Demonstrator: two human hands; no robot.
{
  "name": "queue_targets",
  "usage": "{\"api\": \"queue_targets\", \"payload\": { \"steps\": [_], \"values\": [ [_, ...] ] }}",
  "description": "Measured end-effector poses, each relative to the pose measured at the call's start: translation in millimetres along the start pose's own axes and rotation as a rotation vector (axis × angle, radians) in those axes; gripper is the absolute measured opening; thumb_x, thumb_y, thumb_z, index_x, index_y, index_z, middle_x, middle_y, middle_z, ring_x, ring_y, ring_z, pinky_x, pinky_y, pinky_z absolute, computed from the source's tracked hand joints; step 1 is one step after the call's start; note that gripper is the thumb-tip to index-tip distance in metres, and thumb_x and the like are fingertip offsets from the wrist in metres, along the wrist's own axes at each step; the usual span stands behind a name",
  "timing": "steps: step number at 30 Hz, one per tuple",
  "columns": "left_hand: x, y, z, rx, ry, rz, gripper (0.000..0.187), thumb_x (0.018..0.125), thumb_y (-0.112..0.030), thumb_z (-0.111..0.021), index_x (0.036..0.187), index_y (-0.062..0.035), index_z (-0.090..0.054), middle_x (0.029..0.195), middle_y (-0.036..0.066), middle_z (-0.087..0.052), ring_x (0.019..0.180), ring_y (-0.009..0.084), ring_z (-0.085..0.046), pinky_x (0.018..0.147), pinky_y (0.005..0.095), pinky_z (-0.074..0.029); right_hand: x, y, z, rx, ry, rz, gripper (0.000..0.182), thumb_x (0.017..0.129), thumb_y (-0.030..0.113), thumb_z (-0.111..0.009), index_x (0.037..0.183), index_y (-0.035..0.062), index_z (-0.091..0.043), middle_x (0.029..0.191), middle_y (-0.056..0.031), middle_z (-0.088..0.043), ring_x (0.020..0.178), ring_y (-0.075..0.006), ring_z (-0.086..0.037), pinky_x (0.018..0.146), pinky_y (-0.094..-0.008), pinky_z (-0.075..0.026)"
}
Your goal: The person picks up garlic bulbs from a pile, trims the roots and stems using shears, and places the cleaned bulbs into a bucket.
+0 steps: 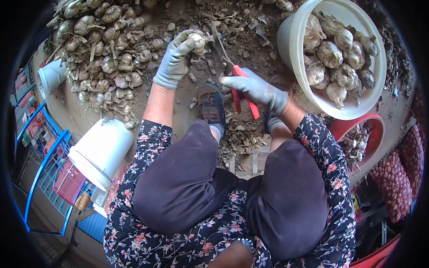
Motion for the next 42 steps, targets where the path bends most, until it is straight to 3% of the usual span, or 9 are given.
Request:
{"api": "queue_targets", "payload": {
  "steps": [5, 13, 15, 20, 22, 26, 31, 37, 42],
  "values": [
    [-5, 25, -5, -0.176, 0.062, 0.187, 0.028, 0.082, -0.023, -0.067, 0.105, -0.0072, -0.06, 0.092, 0.004, -0.064, 0.079, 0.0134, -0.06, 0.076, 0.0289, -0.051, -4, -10, 1, 0.154, -0.113, -0.071, 0.028, 0.088, 0.032, -0.063, 0.096, 0.0062, -0.058, 0.079, 0.0015, -0.057, 0.07, -0.0082, -0.055, 0.07, -0.0264, -0.05],
    [35, -12, 3, -0.252, -0.076, 0.03, 0.015, 0.086, -0.017, -0.058, 0.089, -0.0031, -0.06, 0.081, 0.004, -0.062, 0.073, 0.0143, -0.059, 0.069, 0.0324, -0.053, -3, -21, 18, -0.068, -0.187, 0.037, 0.03, 0.086, 0.034, -0.065, 0.095, 0.0061, -0.058, 0.082, 0.0004, -0.054, 0.071, -0.0094, -0.053, 0.064, -0.0256, -0.045],
    [65, -30, 14, 0.152, -0.318, 0.002, 0.016, 0.085, -0.018, -0.051, 0.087, -0.0044, -0.058, 0.072, 0.004, -0.059, 0.068, 0.0137, -0.058, 0.066, 0.0284, -0.051, -5, -24, 23, -0.005, -0.277, -0.083, 0.029, 0.086, 0.031, -0.066, 0.096, 0.0052, -0.058, 0.081, 0.0002, -0.053, 0.072, -0.0102, -0.053, 0.064, -0.0268, -0.046],
    [145, -32, 12, 1.438, -0.47, 0.056, 0.06, 0.079, -0.045, -0.065, 0.118, -0.0002, -0.056, 0.111, 0.019, -0.063, 0.104, 0.0315, -0.061, 0.092, 0.0398, -0.047, -6, -25, 32, -0.012, -0.352, -0.102, 0.027, 0.084, 0.028, -0.068, 0.094, 0.0051, -0.057, 0.08, -0.0003, -0.054, 0.067, -0.0107, -0.052, 0.063, -0.0268, -0.046],
    [154, -26, -4, 1.619, -0.44, 0.056, 0.066, 0.075, -0.053, -0.063, 0.122, -0.0069, -0.056, 0.115, 0.021, -0.061, 0.109, 0.0351, -0.058, 0.092, 0.0443, -0.047, -7, -18, 31, -0.053, -0.366, -0.023, 0.026, 0.084, 0.029, -0.068, 0.091, 0.0062, -0.057, 0.076, -0.0005, -0.054, 0.066, -0.0108, -0.052, 0.062, -0.0271, -0.046],
    [137, -32, -13, 1.525, -0.461, 0.126, 0.037, 0.079, -0.04, -0.057, 0.103, -0.0131, -0.066, 0.103, 0.017, -0.066, 0.096, 0.034, -0.064, 0.079, 0.0465, -0.053, -6, -30, 44, 0.01, -0.397, -0.119, 0.022, 0.083, 0.03, -0.068, 0.083, 0.0109, -0.056, 0.07, 0.0003, -0.054, 0.06, -0.0136, -0.056, 0.056, -0.029, -0.046],
    [69, -3, 25, 1.329, -0.66, -0.049, 0.034, 0.076, -0.045, -0.06, 0.094, -0.0165, -0.064, 0.096, 0.016, -0.064, 0.089, 0.0354, -0.062, 0.081, 0.0445, -0.049, -7, -43, 62, -0.026, -0.458, -0.141, 0.019, 0.087, 0.026, -0.064, 0.093, 0.0099, -0.057, 0.075, -0.0014, -0.059, 0.065, -0.0139, -0.058, 0.056, -0.0285, -0.048],
    [-83, -11, 94, 0.684, -0.81, -0.326, 0.015, 0.08, -0.023, -0.064, 0.085, -0.0095, -0.06, 0.083, 0.007, -0.065, 0.077, 0.0179, -0.062, 0.072, 0.0299, -0.05, -6, -40, 52, -0.015, -0.466, -0.104, 0.021, 0.087, 0.028, -0.064, 0.096, 0.0106, -0.056, 0.079, -0.001, -0.059, 0.067, -0.0135, -0.058, 0.059, -0.0278, -0.049],
    [-221, -69, 122, 0.748, -1.123, -0.591, 0.018, 0.083, -0.012, -0.067, 0.098, -0.004, -0.062, 0.088, -0.001, -0.062, 0.079, 0.0067, -0.056, 0.072, 0.0224, -0.048, -8, -44, 43, -0.147, -0.393, -0.026, 0.016, 0.088, 0.026, -0.063, 0.09, 0.0129, -0.054, 0.074, 0.0028, -0.055, 0.063, -0.0101, -0.055, 0.056, -0.0254, -0.046]
  ]
}}
Point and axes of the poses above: each hand's wrist, its own x-axis towards the middle knuckle, its own z-axis out of the back of the hand, y = z × x, the point moved 1 cm from there along x, towards the middle knuckle
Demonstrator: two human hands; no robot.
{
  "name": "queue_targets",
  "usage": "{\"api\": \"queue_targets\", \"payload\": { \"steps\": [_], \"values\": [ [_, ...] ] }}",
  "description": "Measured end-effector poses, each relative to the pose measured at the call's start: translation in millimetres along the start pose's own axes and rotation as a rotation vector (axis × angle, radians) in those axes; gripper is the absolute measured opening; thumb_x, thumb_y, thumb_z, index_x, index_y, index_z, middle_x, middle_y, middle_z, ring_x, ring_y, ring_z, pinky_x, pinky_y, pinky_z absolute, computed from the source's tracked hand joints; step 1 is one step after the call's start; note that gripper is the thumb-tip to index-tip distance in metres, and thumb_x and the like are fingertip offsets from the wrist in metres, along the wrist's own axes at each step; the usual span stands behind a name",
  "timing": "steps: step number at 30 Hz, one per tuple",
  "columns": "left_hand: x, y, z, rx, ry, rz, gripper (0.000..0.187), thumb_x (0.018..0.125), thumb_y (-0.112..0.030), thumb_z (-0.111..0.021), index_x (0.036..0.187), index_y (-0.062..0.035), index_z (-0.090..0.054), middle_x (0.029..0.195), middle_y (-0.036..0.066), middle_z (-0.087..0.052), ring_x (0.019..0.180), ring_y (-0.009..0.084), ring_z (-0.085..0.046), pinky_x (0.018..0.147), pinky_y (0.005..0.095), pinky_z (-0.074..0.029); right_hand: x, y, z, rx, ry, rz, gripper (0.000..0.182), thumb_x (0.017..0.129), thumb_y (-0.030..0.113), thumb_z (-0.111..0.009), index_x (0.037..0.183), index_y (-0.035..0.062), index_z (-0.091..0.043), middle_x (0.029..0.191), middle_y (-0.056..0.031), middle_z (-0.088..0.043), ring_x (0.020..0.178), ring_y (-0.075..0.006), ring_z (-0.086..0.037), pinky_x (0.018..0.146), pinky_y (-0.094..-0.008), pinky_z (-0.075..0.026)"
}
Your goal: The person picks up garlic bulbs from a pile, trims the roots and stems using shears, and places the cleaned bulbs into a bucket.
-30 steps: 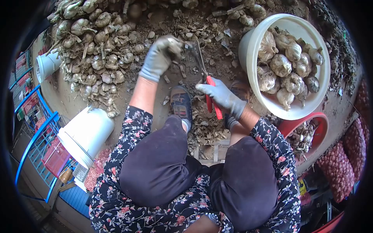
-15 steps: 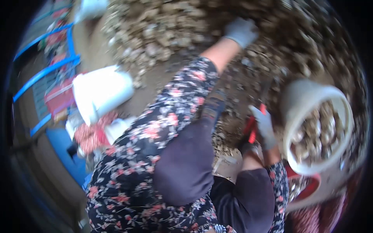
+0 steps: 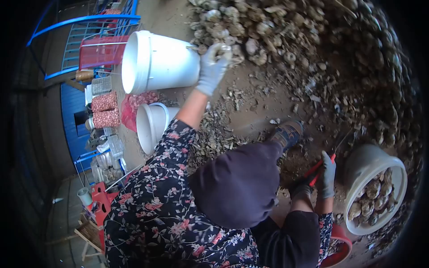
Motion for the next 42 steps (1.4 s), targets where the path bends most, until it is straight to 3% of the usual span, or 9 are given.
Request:
{"api": "queue_targets", "payload": {
  "steps": [7, 13, 17, 19, 21, 24, 27, 34, 42],
  "values": [
    [-5, -46, 136, -0.341, -0.246, 0.094, 0.018, 0.084, -0.006, -0.066, 0.1, -0.0034, -0.06, 0.089, 0.001, -0.061, 0.076, 0.0071, -0.056, 0.069, 0.0251, -0.05, 7, -7, -2, -0.11, 0.062, 0.027, 0.008, 0.088, 0.021, -0.059, 0.086, 0.0155, -0.054, 0.068, 0.0063, -0.05, 0.059, -0.0091, -0.05, 0.053, -0.0255, -0.041],
    [40, -32, 260, 0.37, -0.754, -0.305, 0.014, 0.089, -0.014, -0.062, 0.099, -0.0042, -0.059, 0.088, 0.004, -0.062, 0.069, 0.0118, -0.06, 0.061, 0.0232, -0.05, -6, 2, 2, -0.398, 0.042, 0.177, 0.013, 0.087, 0.02, -0.061, 0.082, 0.0112, -0.052, 0.065, 0.0052, -0.048, 0.057, -0.0063, -0.046, 0.051, -0.0237, -0.037],
    [64, 32, 317, 0.494, -0.667, 0.037, 0.037, 0.082, -0.029, -0.068, 0.105, -0.0009, -0.059, 0.095, 0.014, -0.064, 0.086, 0.0221, -0.061, 0.079, 0.0349, -0.048, -23, 10, -10, -0.412, -0.004, 0.146, 0.013, 0.086, 0.019, -0.061, 0.082, 0.0113, -0.053, 0.068, 0.0041, -0.05, 0.06, -0.0065, -0.047, 0.054, -0.0243, -0.037],
    [65, 33, 300, 0.73, -0.555, 0.219, 0.043, 0.082, -0.034, -0.067, 0.107, -0.0002, -0.059, 0.097, 0.017, -0.064, 0.09, 0.0267, -0.061, 0.083, 0.0392, -0.047, -26, 11, -9, -0.42, -0.023, 0.118, 0.013, 0.086, 0.02, -0.061, 0.082, 0.011, -0.053, 0.07, 0.004, -0.05, 0.062, -0.0064, -0.047, 0.055, -0.0243, -0.038],
    [57, 21, 267, 1.258, -0.723, -0.102, 0.05, 0.082, -0.04, -0.064, 0.11, 0.0012, -0.058, 0.102, 0.019, -0.061, 0.098, 0.0332, -0.057, 0.089, 0.0457, -0.042, -26, 11, -7, -0.409, -0.047, 0.113, 0.013, 0.086, 0.019, -0.062, 0.082, 0.0109, -0.053, 0.07, 0.0042, -0.051, 0.062, -0.0064, -0.046, 0.055, -0.0237, -0.038],
    [37, 13, 170, 0.942, -0.349, -0.693, 0.031, 0.082, -0.022, -0.063, 0.106, -0.0016, -0.06, 0.096, 0.017, -0.061, 0.088, 0.0331, -0.056, 0.085, 0.0441, -0.044, -21, 7, -8, -0.362, -0.059, 0.095, 0.014, 0.086, 0.019, -0.063, 0.082, 0.0104, -0.053, 0.071, 0.0042, -0.051, 0.062, -0.0064, -0.047, 0.055, -0.0237, -0.038],
    [6, 32, 39, 0.786, 0.315, -0.095, 0.047, 0.077, -0.022, -0.067, 0.12, -0.0073, -0.055, 0.102, 0.021, -0.064, 0.092, 0.0393, -0.061, 0.088, 0.043, -0.046, -27, 16, -19, -0.398, -0.066, 0.053, 0.015, 0.086, 0.019, -0.063, 0.082, 0.0101, -0.053, 0.071, 0.0043, -0.051, 0.063, -0.0064, -0.047, 0.056, -0.0241, -0.039],
    [23, 100, -88, 0.075, 0.175, 0.507, 0.097, 0.062, -0.024, -0.083, 0.142, -0.012, -0.029, 0.132, 0.023, -0.048, 0.116, 0.0323, -0.053, 0.094, 0.0391, -0.044, -18, 12, -11, -0.452, -0.084, 0.101, 0.016, 0.086, 0.021, -0.064, 0.083, 0.009, -0.054, 0.072, 0.004, -0.051, 0.065, -0.0068, -0.047, 0.059, -0.0242, -0.04],
    [-46, 69, -196, -0.494, 0.168, 0.403, 0.072, 0.06, -0.003, -0.081, 0.121, -0.0101, -0.044, 0.11, 0.011, -0.057, 0.1, 0.0192, -0.057, 0.083, 0.0333, -0.051, -10, 8, -23, -0.445, -0.036, 0.095, 0.019, 0.085, 0.023, -0.065, 0.088, 0.0075, -0.055, 0.073, 0.0019, -0.053, 0.063, -0.0088, -0.05, 0.057, -0.0247, -0.042]
  ]
}}
Point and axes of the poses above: each hand's wrist, its own x-axis towards the middle knuckle, its own z-axis out of the back of the hand, y = z × x, the point moved 1 cm from there along x, towards the middle knuckle
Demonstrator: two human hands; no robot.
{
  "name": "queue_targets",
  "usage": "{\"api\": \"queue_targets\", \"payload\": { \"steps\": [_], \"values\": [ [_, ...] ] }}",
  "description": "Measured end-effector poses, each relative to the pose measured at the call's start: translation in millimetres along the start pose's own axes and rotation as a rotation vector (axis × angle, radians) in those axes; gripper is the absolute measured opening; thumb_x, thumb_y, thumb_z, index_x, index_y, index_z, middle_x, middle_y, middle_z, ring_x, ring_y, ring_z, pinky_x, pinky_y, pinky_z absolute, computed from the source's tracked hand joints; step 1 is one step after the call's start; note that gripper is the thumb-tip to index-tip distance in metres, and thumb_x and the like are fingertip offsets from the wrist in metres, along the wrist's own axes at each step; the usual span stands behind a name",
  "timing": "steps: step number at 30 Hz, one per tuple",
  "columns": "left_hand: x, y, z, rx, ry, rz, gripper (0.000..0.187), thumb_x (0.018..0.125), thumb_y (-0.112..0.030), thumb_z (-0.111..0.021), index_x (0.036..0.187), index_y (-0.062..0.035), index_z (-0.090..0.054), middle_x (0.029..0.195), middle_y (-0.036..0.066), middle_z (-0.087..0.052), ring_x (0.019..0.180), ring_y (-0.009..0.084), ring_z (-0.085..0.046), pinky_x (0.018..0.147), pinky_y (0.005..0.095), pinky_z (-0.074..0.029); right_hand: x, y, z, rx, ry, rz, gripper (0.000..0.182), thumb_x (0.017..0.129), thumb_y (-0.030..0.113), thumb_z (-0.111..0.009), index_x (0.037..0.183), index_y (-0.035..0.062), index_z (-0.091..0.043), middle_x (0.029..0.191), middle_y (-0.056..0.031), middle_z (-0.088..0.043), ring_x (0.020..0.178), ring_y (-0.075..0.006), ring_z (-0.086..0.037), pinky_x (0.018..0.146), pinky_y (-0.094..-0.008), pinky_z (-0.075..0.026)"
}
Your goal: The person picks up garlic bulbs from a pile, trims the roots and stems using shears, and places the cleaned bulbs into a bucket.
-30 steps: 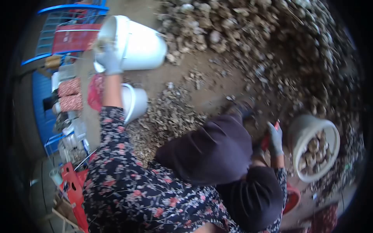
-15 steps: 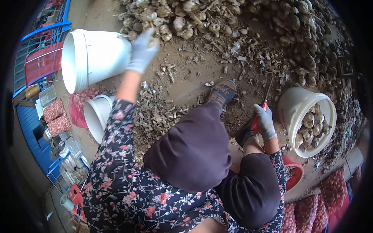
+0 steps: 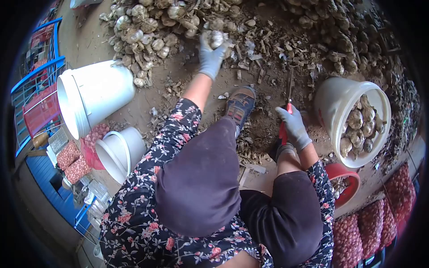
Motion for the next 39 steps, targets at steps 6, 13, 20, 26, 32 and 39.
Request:
{"api": "queue_targets", "payload": {
  "steps": [6, 13, 20, 26, 32, 39],
  "values": [
    [-32, -18, -74, 0.658, 0.108, -0.318, 0.068, 0.068, -0.014, -0.075, 0.127, -0.0088, -0.042, 0.111, 0.017, -0.054, 0.087, 0.0268, -0.061, 0.078, 0.0372, -0.053, -7, 1, -4, 0.052, 0.023, -0.05, 0.02, 0.085, 0.024, -0.065, 0.087, 0.0061, -0.055, 0.072, 0.0012, -0.053, 0.062, -0.0083, -0.049, 0.056, -0.0235, -0.041],
    [-17, -45, -14, 0.891, -0.178, -0.47, 0.022, 0.074, -0.014, -0.06, 0.095, -0.0071, -0.061, 0.089, 0.015, -0.059, 0.084, 0.0276, -0.058, 0.072, 0.0386, -0.049, -3, -10, 7, 0.147, -0.028, -0.066, 0.02, 0.084, 0.022, -0.066, 0.086, 0.0065, -0.053, 0.071, 0.0022, -0.051, 0.061, -0.0077, -0.048, 0.055, -0.0235, -0.041],
    [8, -52, -17, 0.913, 0.095, 0.066, 0.071, 0.075, -0.019, -0.064, 0.138, -0.0234, -0.033, 0.124, 0.03, -0.035, 0.116, 0.0454, -0.044, 0.091, 0.048, -0.045, -1, -9, -1, 0.209, -0.018, -0.074, 0.019, 0.084, 0.021, -0.067, 0.086, 0.0075, -0.053, 0.071, 0.0032, -0.05, 0.06, -0.006, -0.045, 0.054, -0.0213, -0.038],
    [-67, -18, -27, 1.119, 0.326, -0.185, 0.053, 0.076, -0.013, -0.06, 0.127, -0.0225, -0.05, 0.123, 0.025, -0.039, 0.105, 0.0461, -0.052, 0.088, 0.0464, -0.047, -3, -6, 4, 0.155, -0.031, -0.049, 0.019, 0.084, 0.02, -0.066, 0.088, 0.007, -0.054, 0.071, 0.0036, -0.05, 0.061, -0.0053, -0.044, 0.055, -0.0208, -0.037],
    [-69, -19, 12, 0.938, 0.307, -0.249, 0.028, 0.083, -0.007, -0.056, 0.109, -0.0116, -0.063, 0.091, 0.01, -0.062, 0.079, 0.0227, -0.062, 0.071, 0.032, -0.051, -3, -12, 11, 0.113, -0.042, -0.039, 0.022, 0.084, 0.022, -0.066, 0.089, 0.0056, -0.053, 0.071, 0.003, -0.051, 0.063, -0.0067, -0.045, 0.056, -0.0236, -0.039],
    [-13, -46, 28, 0.65, -0.02, -0.104, 0.017, 0.082, -0.012, -0.059, 0.097, -0.0056, -0.063, 0.08, 0.017, -0.064, 0.078, 0.0365, -0.064, 0.074, 0.0413, -0.052, -2, -15, 15, -0.239, -0.023, 0.023, 0.032, 0.081, 0.025, -0.065, 0.097, 0.0011, -0.051, 0.081, -0.0102, -0.059, 0.071, -0.0204, -0.057, 0.067, -0.0328, -0.046]
  ]
}}
Point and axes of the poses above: each hand's wrist, its own x-axis towards the middle knuckle, its own z-axis out of the back of the hand, y = z × x, the point moved 1 cm from there along x, towards the middle knuckle
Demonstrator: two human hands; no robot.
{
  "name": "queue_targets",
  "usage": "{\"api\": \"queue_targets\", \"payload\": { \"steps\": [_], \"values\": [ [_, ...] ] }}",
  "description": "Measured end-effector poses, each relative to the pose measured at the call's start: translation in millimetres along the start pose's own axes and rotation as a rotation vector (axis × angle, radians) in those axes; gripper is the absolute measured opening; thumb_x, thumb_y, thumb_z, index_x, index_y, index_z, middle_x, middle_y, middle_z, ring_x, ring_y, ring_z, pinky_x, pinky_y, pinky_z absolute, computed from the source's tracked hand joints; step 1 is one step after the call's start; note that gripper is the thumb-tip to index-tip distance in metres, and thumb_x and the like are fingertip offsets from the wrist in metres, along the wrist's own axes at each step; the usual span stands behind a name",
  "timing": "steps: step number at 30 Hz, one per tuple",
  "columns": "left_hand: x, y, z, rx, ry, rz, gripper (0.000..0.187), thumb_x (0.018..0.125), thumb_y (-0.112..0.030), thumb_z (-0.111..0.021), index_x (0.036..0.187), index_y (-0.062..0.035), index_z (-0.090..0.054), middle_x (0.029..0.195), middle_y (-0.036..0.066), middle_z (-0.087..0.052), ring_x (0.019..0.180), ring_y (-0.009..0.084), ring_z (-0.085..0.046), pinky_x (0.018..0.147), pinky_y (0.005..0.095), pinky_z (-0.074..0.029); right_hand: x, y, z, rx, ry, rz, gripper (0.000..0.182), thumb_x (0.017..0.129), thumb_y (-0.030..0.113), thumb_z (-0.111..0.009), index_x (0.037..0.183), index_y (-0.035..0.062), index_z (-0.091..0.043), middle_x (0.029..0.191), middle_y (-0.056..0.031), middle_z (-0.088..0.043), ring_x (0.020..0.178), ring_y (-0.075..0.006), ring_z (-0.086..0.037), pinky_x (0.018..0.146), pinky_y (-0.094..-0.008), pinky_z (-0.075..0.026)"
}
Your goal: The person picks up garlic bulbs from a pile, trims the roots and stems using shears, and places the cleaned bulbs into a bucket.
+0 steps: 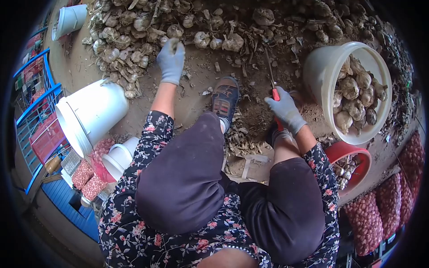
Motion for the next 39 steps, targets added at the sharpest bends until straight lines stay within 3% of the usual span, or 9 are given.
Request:
{"api": "queue_targets", "payload": {
  "steps": [2, 6, 8, 10, 12, 16, 29, 34, 39],
  "values": [
    [6, -24, -12, 0.416, 0.108, -0.501, 0.03, 0.079, -0.014, -0.063, 0.108, -0.0061, -0.061, 0.093, 0.017, -0.065, 0.09, 0.0291, -0.063, 0.082, 0.0368, -0.05, -1, -1, 1, -0.086, -0.015, 0.071, 0.033, 0.08, 0.025, -0.064, 0.098, 0.0011, -0.051, 0.083, -0.0146, -0.059, 0.074, -0.0262, -0.057, 0.069, -0.0352, -0.046],
    [15, -17, -46, 0.667, 0.409, -0.244, 0.055, 0.073, -0.021, -0.07, 0.122, -0.0078, -0.049, 0.11, 0.019, -0.059, 0.11, 0.0378, -0.054, 0.091, 0.044, -0.047, -6, 9, 4, -0.227, 0.016, 0.106, 0.035, 0.079, 0.027, -0.062, 0.101, 0.0014, -0.051, 0.091, -0.0231, -0.06, 0.086, -0.0406, -0.057, 0.076, -0.0416, -0.045],
    [28, 1, -50, 0.512, 0.407, -0.204, 0.058, 0.07, -0.022, -0.074, 0.12, -0.007, -0.05, 0.11, 0.02, -0.06, 0.106, 0.039, -0.057, 0.089, 0.0453, -0.048, -7, 11, 4, -0.268, -0.015, 0.125, 0.035, 0.079, 0.025, -0.063, 0.102, 0.002, -0.05, 0.087, -0.0204, -0.058, 0.081, -0.034, -0.056, 0.074, -0.0391, -0.045],
    [21, -15, -35, 0.39, 0.441, -0.112, 0.063, 0.066, -0.022, -0.08, 0.119, -0.0037, -0.05, 0.105, 0.015, -0.063, 0.096, 0.03, -0.063, 0.083, 0.0384, -0.051, -9, 13, 4, -0.303, -0.043, 0.146, 0.035, 0.079, 0.023, -0.064, 0.103, 0.0027, -0.05, 0.083, -0.0177, -0.056, 0.076, -0.0274, -0.056, 0.072, -0.0366, -0.045],
    [5, -38, -19, -0.315, 0.586, 0.164, 0.062, 0.071, -0.019, -0.078, 0.123, 0.0011, -0.051, 0.105, 0.01, -0.064, 0.093, 0.0178, -0.061, 0.083, 0.0291, -0.048, -12, 20, 5, -0.438, -0.121, 0.208, 0.036, 0.079, 0.022, -0.063, 0.105, 0.0034, -0.048, 0.086, -0.0231, -0.058, 0.085, -0.0379, -0.058, 0.074, -0.0426, -0.045],
    [-24, -96, 5, -0.296, 0.691, 0.071, 0.056, 0.074, -0.013, -0.075, 0.122, 0.0014, -0.051, 0.104, 0.005, -0.062, 0.089, 0.0092, -0.059, 0.078, 0.023, -0.048, -22, 67, 10, -0.447, -0.102, 0.225, 0.034, 0.081, 0.025, -0.06, 0.105, 0.0051, -0.046, 0.096, -0.0247, -0.06, 0.096, -0.0384, -0.059, 0.078, -0.0461, -0.047],
    [-13, -165, 30, 0.121, 0.741, -0.393, 0.058, 0.069, -0.003, -0.076, 0.121, 0.002, -0.05, 0.107, 0.005, -0.061, 0.096, 0.0096, -0.057, 0.085, 0.0243, -0.049, -30, 93, 6, -0.574, -0.294, 0.6, 0.048, 0.077, 0.026, -0.063, 0.116, 0.0042, -0.043, 0.094, -0.0167, -0.054, 0.09, -0.0345, -0.056, 0.077, -0.0444, -0.044],
    [-35, -163, 10, 0.02, 0.677, -0.285, 0.061, 0.068, -0.006, -0.077, 0.121, 0.0026, -0.049, 0.106, 0.007, -0.061, 0.094, 0.0116, -0.058, 0.085, 0.0248, -0.049, -33, 95, 14, -0.7, -0.291, 0.471, 0.042, 0.082, 0.035, -0.062, 0.106, 0.0065, -0.044, 0.093, -0.0158, -0.058, 0.09, -0.0331, -0.061, 0.078, -0.0455, -0.046],
    [-50, -162, -13, 0.327, 0.373, -0.613, 0.068, 0.061, -0.011, -0.075, 0.121, 0.0019, -0.045, 0.099, 0.016, -0.062, 0.09, 0.0258, -0.062, 0.08, 0.0324, -0.05, -31, 91, 16, -0.782, -0.332, 0.403, 0.041, 0.081, 0.035, -0.062, 0.104, 0.0059, -0.044, 0.092, -0.0153, -0.059, 0.087, -0.0318, -0.062, 0.076, -0.0453, -0.047]
  ]
}}
Point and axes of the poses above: each hand's wrist, its own x-axis towards the middle knuckle, its own z-axis out of the back of the hand, y = z × x, the point moved 1 cm from there along x, towards the middle knuckle
